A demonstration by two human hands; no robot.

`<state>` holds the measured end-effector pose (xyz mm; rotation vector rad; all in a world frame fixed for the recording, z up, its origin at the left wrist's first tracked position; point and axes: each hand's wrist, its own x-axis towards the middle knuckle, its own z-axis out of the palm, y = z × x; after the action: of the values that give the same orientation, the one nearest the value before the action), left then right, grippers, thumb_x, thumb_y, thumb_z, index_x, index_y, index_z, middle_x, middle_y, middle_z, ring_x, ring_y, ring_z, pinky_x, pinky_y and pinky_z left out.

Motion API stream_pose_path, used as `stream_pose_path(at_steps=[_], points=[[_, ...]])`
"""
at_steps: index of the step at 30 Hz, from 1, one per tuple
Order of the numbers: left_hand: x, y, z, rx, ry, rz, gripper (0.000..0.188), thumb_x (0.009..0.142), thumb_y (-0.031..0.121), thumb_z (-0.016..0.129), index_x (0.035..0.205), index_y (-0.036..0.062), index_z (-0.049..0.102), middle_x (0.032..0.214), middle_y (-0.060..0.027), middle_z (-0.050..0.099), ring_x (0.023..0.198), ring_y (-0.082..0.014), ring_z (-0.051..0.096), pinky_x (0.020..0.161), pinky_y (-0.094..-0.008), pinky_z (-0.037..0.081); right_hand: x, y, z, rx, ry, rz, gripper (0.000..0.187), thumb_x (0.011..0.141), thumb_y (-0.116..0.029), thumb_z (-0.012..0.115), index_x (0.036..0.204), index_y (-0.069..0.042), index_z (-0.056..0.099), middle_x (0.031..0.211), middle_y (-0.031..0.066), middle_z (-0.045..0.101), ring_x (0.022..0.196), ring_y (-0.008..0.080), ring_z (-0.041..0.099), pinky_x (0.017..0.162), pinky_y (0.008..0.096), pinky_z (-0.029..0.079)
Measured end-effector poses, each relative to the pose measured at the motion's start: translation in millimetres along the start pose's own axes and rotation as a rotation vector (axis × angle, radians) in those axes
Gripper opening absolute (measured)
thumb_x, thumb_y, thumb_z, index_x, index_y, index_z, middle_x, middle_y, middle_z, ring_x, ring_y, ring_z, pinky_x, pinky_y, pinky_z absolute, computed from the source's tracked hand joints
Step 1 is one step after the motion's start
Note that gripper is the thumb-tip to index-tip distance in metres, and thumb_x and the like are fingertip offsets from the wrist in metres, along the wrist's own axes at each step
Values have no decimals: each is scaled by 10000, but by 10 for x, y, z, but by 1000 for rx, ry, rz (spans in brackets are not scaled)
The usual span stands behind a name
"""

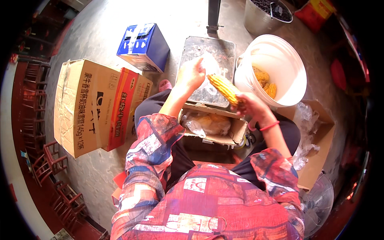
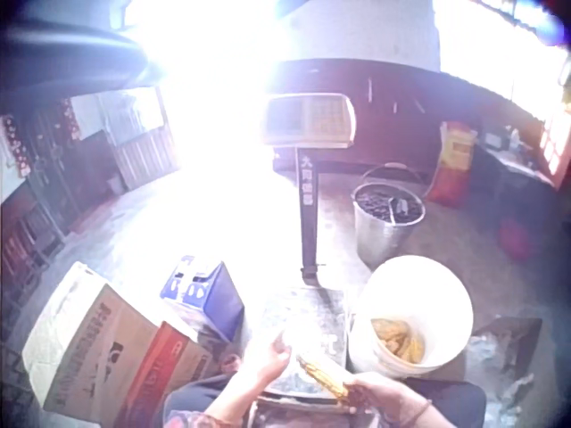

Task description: The person places ears of corn into small plastic bags, ties the bags, and packs them into a cardboard box before sealing the box with adhesive tape.

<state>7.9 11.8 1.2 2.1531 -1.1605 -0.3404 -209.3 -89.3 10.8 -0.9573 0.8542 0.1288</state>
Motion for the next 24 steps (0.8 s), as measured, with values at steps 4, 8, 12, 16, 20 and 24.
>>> stream_pose_path(at_steps=[4,8,12,16,20,24], points=[[-44,49,195,-79,-70,170,388,742,149,635,1103,24,567,979,-204,613,921,-337,595,796,-372,470,455,383,68,227,-146,105,331,868,-410,505,921,-87,550,717,53,595,564,126,563,471,237,461],[-94,56,401,-180,-242,281,354,757,93,604,1102,22,568,1020,-194,605,946,-290,594,820,-333,458,670,375,139,230,-1,41,354,896,-435,438,887,-96,541,687,33,566,542,137,545,469,254,453],[-172,296,316,-210,-392,219,353,770,79,568,1119,26,554,1009,-196,604,951,-275,588,837,-326,448,904,501,69,234,154,-25,358,917,-428,378,878,-108,534,701,44,574,550,140,547,470,264,456],[-203,442,107,-690,-710,-115,364,846,96,523,1199,9,507,1068,-108,604,955,-169,566,851,-272,438,965,489,226,280,58,-240,281,906,-332,422,1019,-110,553,911,49,603,709,135,601,507,285,490],[-211,374,86,-893,-695,-169,348,867,96,498,1200,-4,510,1080,-90,590,963,-130,550,865,-249,431,826,463,171,-52,14,-458,278,863,-251,439,1048,-79,553,969,25,601,778,116,596,580,301,512],[-63,221,-88,-1242,-442,-218,306,849,52,460,1133,-44,523,948,-113,622,803,-146,607,701,-246,497,942,520,11,-1351,345,-557,363,811,-177,472,1169,-116,474,1040,157,551,895,286,588,743,391,488]])
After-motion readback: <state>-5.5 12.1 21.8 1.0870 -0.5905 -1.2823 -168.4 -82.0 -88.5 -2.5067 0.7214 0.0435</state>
